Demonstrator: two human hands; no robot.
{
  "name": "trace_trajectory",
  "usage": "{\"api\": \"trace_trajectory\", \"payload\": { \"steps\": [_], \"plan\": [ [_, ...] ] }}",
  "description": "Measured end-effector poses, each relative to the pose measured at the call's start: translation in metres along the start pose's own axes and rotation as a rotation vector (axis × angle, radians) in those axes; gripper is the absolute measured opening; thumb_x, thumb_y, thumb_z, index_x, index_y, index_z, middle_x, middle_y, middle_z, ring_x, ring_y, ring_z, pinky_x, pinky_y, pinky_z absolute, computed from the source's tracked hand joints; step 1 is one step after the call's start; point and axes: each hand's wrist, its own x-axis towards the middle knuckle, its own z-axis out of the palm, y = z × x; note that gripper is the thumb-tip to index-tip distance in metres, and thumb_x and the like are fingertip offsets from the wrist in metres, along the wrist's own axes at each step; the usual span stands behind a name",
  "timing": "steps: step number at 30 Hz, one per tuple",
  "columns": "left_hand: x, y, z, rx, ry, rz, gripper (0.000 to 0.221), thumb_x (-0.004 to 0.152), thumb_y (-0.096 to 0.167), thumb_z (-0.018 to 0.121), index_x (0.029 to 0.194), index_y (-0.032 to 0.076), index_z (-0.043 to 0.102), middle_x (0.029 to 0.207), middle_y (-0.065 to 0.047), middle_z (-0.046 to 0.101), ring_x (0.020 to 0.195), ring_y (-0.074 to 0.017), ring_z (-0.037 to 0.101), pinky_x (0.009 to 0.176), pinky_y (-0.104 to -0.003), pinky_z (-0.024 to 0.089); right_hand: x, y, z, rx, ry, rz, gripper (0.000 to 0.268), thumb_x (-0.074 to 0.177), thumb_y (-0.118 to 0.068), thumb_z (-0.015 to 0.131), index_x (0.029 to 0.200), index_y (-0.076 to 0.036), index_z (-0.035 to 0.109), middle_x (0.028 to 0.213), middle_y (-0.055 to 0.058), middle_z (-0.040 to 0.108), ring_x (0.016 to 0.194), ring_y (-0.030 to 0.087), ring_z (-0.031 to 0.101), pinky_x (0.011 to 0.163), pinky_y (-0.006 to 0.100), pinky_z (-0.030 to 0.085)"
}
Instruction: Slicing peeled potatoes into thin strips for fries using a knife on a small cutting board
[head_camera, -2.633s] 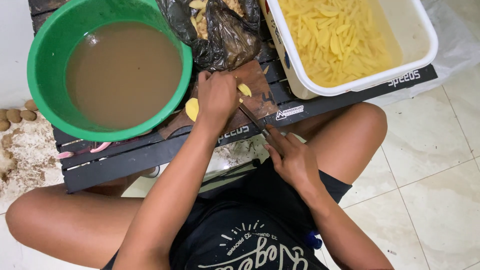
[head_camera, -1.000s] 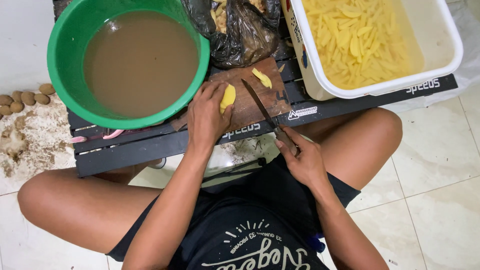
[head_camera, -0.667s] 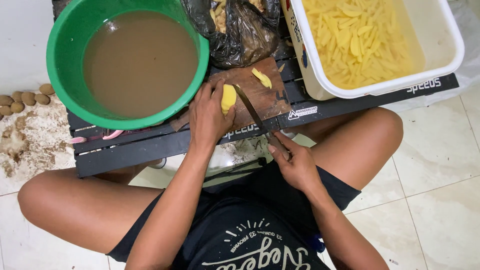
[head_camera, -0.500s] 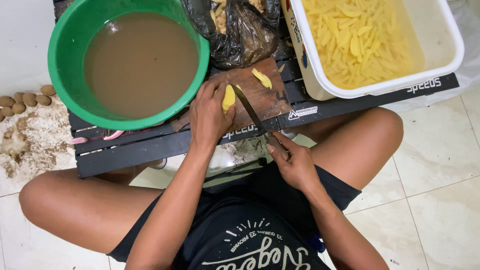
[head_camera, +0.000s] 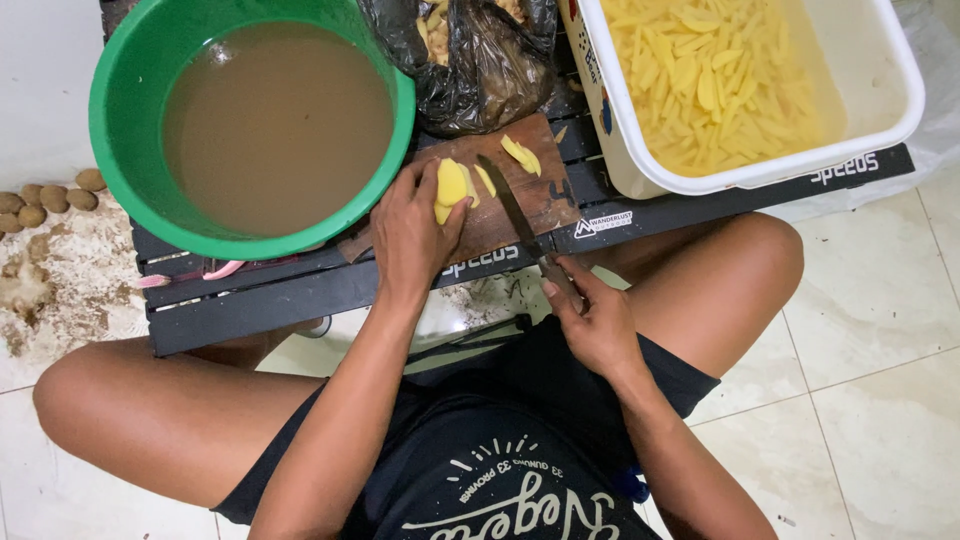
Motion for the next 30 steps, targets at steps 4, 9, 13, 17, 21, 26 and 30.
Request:
{"api": "trace_trajectory", "payload": {
  "steps": [4, 9, 13, 17, 21, 26, 30],
  "plan": [
    [-0.003, 0.004, 0.003, -0.002, 0.031, -0.004, 0.055, 0.083, 0.034, 0.085, 0.127, 0.005, 0.07, 0.12, -0.011, 0.067, 0.111, -0.0331, 0.069, 0.082, -0.045, 0.058, -0.005, -0.024, -0.005, 0.034, 0.037, -0.037, 0.046, 0.098, -0.025, 0.069, 0.133, 0.005, 0.067, 0.095, 0.032, 0.075, 0.095, 0.051, 0.071, 0.073, 0.056, 0.06],
    [-0.003, 0.005, 0.009, -0.137, 0.081, 0.158, 0.06, 0.076, 0.026, 0.089, 0.128, 0.003, 0.07, 0.121, -0.016, 0.069, 0.115, -0.0368, 0.068, 0.118, -0.053, 0.036, -0.011, -0.025, -0.005, -0.086, -0.067, 0.012, 0.053, 0.096, -0.03, 0.069, 0.137, 0.003, 0.064, 0.119, 0.03, 0.071, 0.113, 0.051, 0.065, 0.088, 0.06, 0.058],
    [-0.004, -0.001, 0.013, -0.165, 0.055, 0.187, 0.059, 0.074, 0.025, 0.09, 0.126, 0.004, 0.071, 0.119, -0.016, 0.07, 0.115, -0.0366, 0.069, 0.121, -0.054, 0.032, -0.009, -0.03, -0.007, -0.119, -0.068, 0.0, 0.051, 0.097, -0.029, 0.068, 0.135, 0.004, 0.065, 0.118, 0.031, 0.071, 0.113, 0.052, 0.064, 0.089, 0.059, 0.057],
    [0.002, 0.002, 0.015, -0.145, 0.037, 0.229, 0.055, 0.077, 0.028, 0.088, 0.125, 0.007, 0.072, 0.12, -0.012, 0.071, 0.118, -0.0331, 0.069, 0.124, -0.055, 0.025, -0.004, -0.032, -0.011, -0.108, 0.013, 0.002, 0.051, 0.099, -0.031, 0.067, 0.136, 0.004, 0.064, 0.111, 0.031, 0.072, 0.105, 0.052, 0.067, 0.081, 0.059, 0.06],
    [0.007, 0.01, 0.008, -0.15, -0.124, 0.268, 0.053, 0.076, 0.027, 0.087, 0.124, 0.007, 0.073, 0.115, -0.015, 0.073, 0.117, -0.0346, 0.069, 0.126, -0.059, 0.014, -0.003, -0.029, -0.014, -0.016, 0.047, -0.047, 0.045, 0.099, -0.022, 0.069, 0.134, 0.005, 0.065, 0.103, 0.032, 0.073, 0.097, 0.052, 0.069, 0.075, 0.055, 0.062],
    [0.002, 0.008, 0.023, -0.141, -0.181, 0.307, 0.058, 0.074, 0.035, 0.086, 0.125, 0.01, 0.071, 0.119, -0.01, 0.072, 0.117, -0.0296, 0.069, 0.126, -0.058, 0.016, -0.001, -0.001, -0.006, 0.083, 0.131, -0.017, 0.042, 0.096, -0.022, 0.073, 0.132, 0.0, 0.067, 0.098, 0.027, 0.076, 0.086, 0.034, 0.076, 0.071, 0.045, 0.063],
    [0.0, 0.003, 0.021, -0.1, -0.184, 0.268, 0.056, 0.076, 0.034, 0.085, 0.124, 0.009, 0.071, 0.119, -0.01, 0.072, 0.116, -0.0303, 0.069, 0.125, -0.061, 0.015, -0.003, -0.01, -0.01, 0.107, 0.144, -0.028, 0.043, 0.097, -0.022, 0.072, 0.132, 0.002, 0.067, 0.094, 0.029, 0.075, 0.082, 0.036, 0.077, 0.069, 0.047, 0.062]
  ]
}}
